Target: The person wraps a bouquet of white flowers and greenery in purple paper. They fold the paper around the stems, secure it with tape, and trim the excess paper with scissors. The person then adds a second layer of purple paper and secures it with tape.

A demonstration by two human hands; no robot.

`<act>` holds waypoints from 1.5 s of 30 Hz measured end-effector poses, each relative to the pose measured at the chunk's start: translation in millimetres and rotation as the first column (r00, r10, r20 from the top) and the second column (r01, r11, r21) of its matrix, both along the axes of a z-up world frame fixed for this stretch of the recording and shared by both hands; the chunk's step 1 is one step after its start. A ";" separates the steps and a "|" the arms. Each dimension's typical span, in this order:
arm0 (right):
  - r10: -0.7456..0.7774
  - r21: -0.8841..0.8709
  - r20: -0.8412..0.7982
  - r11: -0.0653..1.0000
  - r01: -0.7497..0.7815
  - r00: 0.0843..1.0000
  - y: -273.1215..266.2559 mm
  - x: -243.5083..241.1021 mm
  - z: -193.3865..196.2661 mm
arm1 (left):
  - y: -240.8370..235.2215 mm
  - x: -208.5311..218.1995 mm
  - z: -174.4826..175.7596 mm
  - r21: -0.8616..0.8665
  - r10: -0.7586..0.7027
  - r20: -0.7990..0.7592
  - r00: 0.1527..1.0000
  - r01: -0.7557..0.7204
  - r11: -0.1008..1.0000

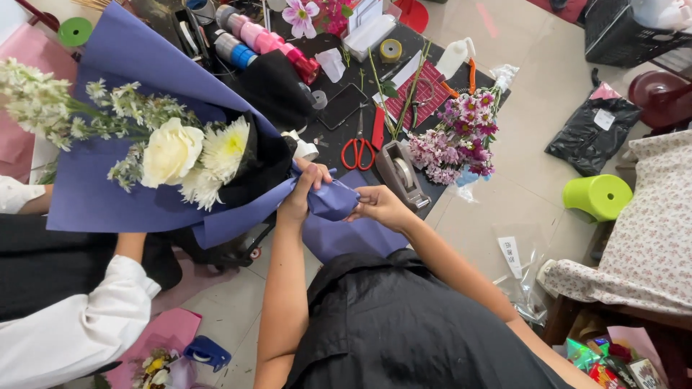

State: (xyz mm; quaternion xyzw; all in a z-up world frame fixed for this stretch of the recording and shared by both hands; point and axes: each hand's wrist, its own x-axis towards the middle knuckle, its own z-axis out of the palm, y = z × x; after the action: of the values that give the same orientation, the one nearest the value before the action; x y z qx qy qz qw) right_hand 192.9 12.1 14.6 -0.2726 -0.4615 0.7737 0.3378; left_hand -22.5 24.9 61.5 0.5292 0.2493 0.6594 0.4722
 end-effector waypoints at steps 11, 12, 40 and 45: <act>0.030 -0.044 0.048 0.999 -0.027 0.998 -8.8 -6.0 22.1 | -8.7 -0.6 14.2 -0.203 0.043 -0.039 0.998 -0.050 0.978; 0.057 -0.016 0.149 0.998 -0.055 0.987 -8.7 -5.6 32.5 | -10.6 -1.9 18.5 -0.277 0.044 -0.058 0.997 -0.058 0.959; -0.138 0.638 0.761 0.337 -0.692 0.634 22.3 -50.6 241.2 | -13.7 13.1 -32.7 -0.390 -0.054 -0.208 0.977 -0.032 0.920; 0.032 0.646 0.733 0.279 -0.710 0.680 28.0 -55.7 223.2 | -14.2 11.8 -40.3 -0.386 -0.068 -0.193 0.979 -0.012 0.922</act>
State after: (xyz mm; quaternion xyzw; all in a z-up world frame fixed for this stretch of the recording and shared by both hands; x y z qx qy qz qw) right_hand 137.2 40.0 237.8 -0.1412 -0.9354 0.3188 0.0590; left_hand -10.7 10.7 21.2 0.4939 0.4131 0.5333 0.5486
